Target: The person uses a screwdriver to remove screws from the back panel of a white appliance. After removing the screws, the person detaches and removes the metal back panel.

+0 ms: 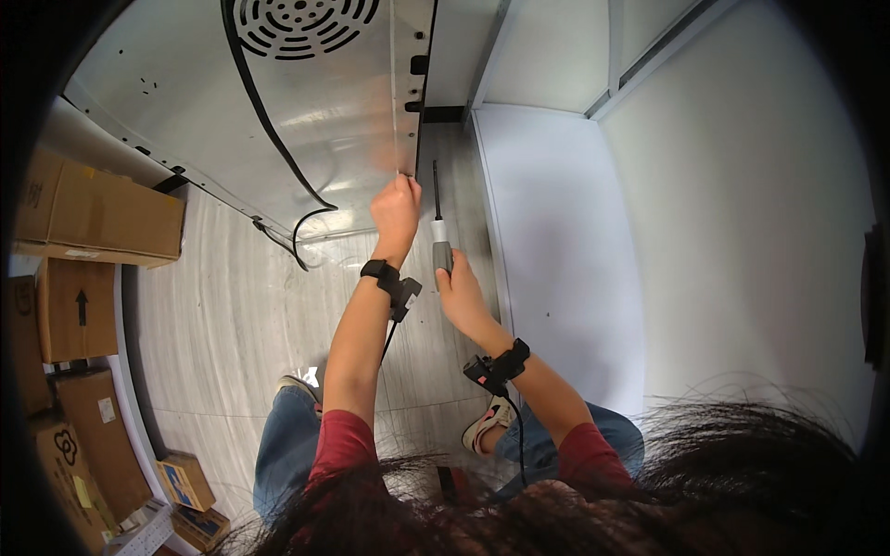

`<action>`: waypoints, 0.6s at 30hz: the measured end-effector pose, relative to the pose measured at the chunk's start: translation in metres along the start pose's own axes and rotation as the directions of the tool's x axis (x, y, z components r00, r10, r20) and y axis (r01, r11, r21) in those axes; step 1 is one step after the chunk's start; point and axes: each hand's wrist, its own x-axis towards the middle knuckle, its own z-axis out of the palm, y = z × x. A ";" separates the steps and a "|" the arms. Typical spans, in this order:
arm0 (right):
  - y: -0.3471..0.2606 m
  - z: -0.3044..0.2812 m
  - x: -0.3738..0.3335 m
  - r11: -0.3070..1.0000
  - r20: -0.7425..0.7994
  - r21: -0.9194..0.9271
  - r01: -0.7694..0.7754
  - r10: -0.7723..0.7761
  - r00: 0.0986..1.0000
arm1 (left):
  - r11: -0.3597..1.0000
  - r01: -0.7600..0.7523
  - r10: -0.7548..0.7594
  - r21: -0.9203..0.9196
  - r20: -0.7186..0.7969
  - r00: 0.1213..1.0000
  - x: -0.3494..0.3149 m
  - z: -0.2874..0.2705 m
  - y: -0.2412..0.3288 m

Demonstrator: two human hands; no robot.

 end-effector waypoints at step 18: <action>0.004 0.004 -0.001 1.000 0.024 -0.008 -0.012 0.012 1.000 | 0.999 -0.020 0.021 -0.043 0.032 0.999 -0.002 0.002 -0.006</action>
